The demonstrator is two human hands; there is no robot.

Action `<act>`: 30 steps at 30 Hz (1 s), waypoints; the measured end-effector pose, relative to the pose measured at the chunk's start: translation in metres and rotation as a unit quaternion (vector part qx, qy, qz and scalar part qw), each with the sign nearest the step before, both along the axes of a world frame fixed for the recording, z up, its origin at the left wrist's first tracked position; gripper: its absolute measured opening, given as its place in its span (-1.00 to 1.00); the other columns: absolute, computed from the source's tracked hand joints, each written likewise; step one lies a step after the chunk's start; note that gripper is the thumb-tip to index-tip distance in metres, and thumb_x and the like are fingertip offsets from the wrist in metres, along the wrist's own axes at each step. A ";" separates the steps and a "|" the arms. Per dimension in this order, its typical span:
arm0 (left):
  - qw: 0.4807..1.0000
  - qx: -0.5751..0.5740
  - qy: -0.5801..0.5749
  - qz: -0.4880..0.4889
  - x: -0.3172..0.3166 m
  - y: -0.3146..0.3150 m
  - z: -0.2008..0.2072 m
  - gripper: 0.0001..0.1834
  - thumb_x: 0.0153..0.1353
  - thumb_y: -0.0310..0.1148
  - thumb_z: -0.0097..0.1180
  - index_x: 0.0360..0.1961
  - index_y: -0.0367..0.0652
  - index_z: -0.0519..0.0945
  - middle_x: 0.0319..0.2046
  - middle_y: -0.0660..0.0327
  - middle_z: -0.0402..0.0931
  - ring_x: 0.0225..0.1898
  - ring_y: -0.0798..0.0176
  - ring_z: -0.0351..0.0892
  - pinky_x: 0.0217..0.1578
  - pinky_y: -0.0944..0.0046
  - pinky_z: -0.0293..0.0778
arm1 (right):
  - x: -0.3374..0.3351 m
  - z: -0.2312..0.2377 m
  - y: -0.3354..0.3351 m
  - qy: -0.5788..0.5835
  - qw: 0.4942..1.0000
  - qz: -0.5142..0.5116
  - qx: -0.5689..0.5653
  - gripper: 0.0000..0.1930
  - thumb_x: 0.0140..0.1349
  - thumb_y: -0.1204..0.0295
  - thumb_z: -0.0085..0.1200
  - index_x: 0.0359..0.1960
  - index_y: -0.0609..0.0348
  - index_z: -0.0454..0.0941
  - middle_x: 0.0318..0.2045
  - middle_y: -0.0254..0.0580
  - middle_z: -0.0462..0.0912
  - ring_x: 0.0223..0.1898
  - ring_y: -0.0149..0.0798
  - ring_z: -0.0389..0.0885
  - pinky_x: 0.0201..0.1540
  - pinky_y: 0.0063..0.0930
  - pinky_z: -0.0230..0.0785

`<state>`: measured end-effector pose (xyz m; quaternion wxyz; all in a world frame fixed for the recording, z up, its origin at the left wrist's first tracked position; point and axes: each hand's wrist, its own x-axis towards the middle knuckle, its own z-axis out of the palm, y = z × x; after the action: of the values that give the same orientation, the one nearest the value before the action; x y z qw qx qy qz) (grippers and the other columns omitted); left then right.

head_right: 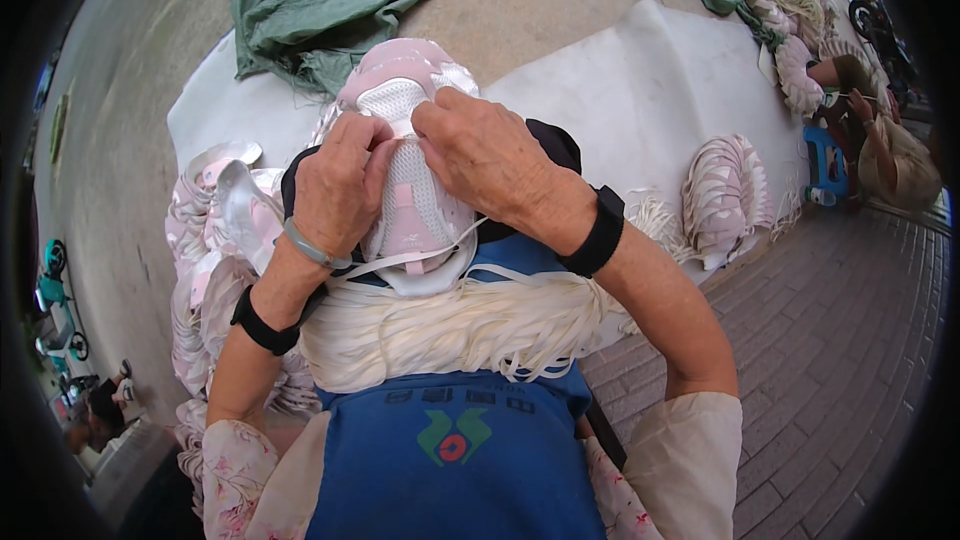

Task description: The person laces a shoe by hand, threading a lace through the eyelets and pulling it tight. They then tie the lace into a bow, set the shoe aside, and pick up another shoe to repeat the process.

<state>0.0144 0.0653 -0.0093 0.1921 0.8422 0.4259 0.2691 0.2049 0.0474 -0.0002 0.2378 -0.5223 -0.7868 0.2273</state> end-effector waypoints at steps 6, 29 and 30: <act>1.000 0.003 0.002 -0.001 0.000 0.000 -0.001 -0.88 0.19 -0.50 0.18 -0.29 -0.21 0.48 -0.40 0.08 0.49 -0.43 -0.02 0.58 -0.46 0.14 0.48 | 0.001 -0.001 0.001 -0.005 1.000 -0.007 -0.001 -0.90 0.20 0.47 0.06 -0.34 0.26 0.48 -0.36 0.04 0.55 -0.31 0.14 0.60 -0.27 -0.08 0.48; 1.000 0.015 0.007 -0.006 0.001 0.000 -0.002 -0.89 0.20 -0.50 0.18 -0.28 -0.21 0.49 -0.39 0.06 0.50 -0.44 -0.03 0.58 -0.47 0.13 0.48 | 0.003 0.006 0.007 -0.077 0.995 0.053 0.016 -0.90 0.18 0.56 0.02 -0.27 0.27 0.46 -0.29 -0.02 0.52 -0.31 0.07 0.63 -0.30 -0.15 0.53; 1.000 0.015 0.008 -0.003 0.000 0.000 -0.002 -0.89 0.20 -0.49 0.18 -0.28 -0.21 0.49 -0.39 0.06 0.50 -0.44 -0.03 0.58 -0.47 0.13 0.48 | 0.002 0.005 0.007 -0.052 0.997 0.051 0.017 -0.90 0.18 0.55 0.01 -0.27 0.26 0.45 -0.29 -0.03 0.51 -0.31 0.07 0.63 -0.30 -0.15 0.53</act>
<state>0.0144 0.0652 -0.0115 0.1770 0.8485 0.4204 0.2681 0.2070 0.0543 0.0048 0.1933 -0.4889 -0.8273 0.1980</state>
